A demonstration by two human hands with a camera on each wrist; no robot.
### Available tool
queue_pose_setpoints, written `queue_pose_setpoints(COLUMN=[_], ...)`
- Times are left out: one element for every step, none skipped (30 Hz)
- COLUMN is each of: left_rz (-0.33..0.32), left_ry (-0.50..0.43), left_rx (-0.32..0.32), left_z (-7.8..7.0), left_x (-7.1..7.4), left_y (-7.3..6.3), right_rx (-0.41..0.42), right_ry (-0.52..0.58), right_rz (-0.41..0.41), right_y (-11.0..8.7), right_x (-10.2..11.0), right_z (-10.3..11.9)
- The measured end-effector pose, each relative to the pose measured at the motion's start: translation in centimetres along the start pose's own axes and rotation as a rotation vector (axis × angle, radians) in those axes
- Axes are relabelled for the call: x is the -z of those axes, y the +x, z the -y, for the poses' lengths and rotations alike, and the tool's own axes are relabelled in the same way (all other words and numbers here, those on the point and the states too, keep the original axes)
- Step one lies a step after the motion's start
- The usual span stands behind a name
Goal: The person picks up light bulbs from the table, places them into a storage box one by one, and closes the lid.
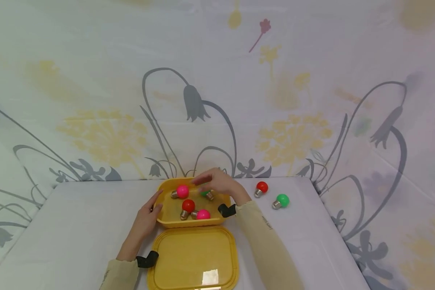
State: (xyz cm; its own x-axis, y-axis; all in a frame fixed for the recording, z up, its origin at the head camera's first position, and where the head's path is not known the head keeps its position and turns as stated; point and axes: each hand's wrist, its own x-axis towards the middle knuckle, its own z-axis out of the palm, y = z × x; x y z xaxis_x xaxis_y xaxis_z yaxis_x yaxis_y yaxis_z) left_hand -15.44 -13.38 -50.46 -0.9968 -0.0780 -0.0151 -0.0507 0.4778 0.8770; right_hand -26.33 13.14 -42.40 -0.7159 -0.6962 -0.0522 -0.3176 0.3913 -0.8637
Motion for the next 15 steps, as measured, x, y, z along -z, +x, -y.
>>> queue_pose_setpoints(left_rz=[0.000, -0.002, -0.004, -0.005, -0.006, -0.005, -0.004, -0.004, -0.002, 0.000, 0.001, 0.001, 0.001, -0.001, -0.002], left_ry=[-0.002, -0.005, -0.006, -0.007, -0.009, -0.013, -0.014, -0.017, -0.019, -0.020, -0.023, -0.022, -0.022, -0.022, -0.019], left_rx=[0.001, 0.000, 0.001, 0.003, 0.004, 0.006, 0.008, 0.010, 0.013, 0.016, 0.018, 0.018, 0.018, 0.018, 0.018], left_z=[0.0, 0.0, 0.1, 0.1, 0.0, 0.0, 0.0, 0.0, 0.0, 0.0, 0.0, 0.0, 0.0, 0.0, 0.0], left_x=[0.0, 0.0, 0.0, 0.0, 0.0, 0.0, -0.1, -0.1, -0.1, -0.1, -0.1, -0.1, -0.1, -0.1, 0.0], left_y=[0.0, 0.0, 0.0, 0.0, 0.0, -0.1, -0.1, -0.1, -0.1, -0.1, -0.1, -0.1, -0.1, -0.1, -0.1], right_rx=[-0.005, -0.010, -0.010, -0.011, -0.016, -0.020, -0.022, -0.025, -0.028, -0.032, -0.036, -0.040, -0.043, -0.049, -0.052], right_ry=[0.003, 0.011, 0.010, 0.016, 0.017, 0.018, 0.028, 0.038, 0.050, 0.066, 0.070, 0.080, 0.083, 0.080, 0.082], right_rz=[-0.015, -0.029, -0.043, -0.054, -0.067, -0.081, -0.089, -0.099, -0.109, -0.119, -0.128, -0.137, -0.146, -0.158, -0.166], right_y=[-0.2, -0.5, -0.7, -1.0, -1.3, -1.6, -2.0, -2.3, -2.6, -3.0, -3.3, -3.6, -3.9, -4.3, -4.6], right_x=[0.2, 0.4, 0.6, 0.8, 1.1, 1.3, 1.5, 1.8, 2.1, 2.4, 2.6, 2.9, 3.1, 3.3, 3.5], right_z=[-0.1, -0.2, -0.3, -0.5, -0.5, -0.6, -0.8, -0.9, -1.0, -1.2, -1.3, -1.6, -1.7, -1.9, -2.1])
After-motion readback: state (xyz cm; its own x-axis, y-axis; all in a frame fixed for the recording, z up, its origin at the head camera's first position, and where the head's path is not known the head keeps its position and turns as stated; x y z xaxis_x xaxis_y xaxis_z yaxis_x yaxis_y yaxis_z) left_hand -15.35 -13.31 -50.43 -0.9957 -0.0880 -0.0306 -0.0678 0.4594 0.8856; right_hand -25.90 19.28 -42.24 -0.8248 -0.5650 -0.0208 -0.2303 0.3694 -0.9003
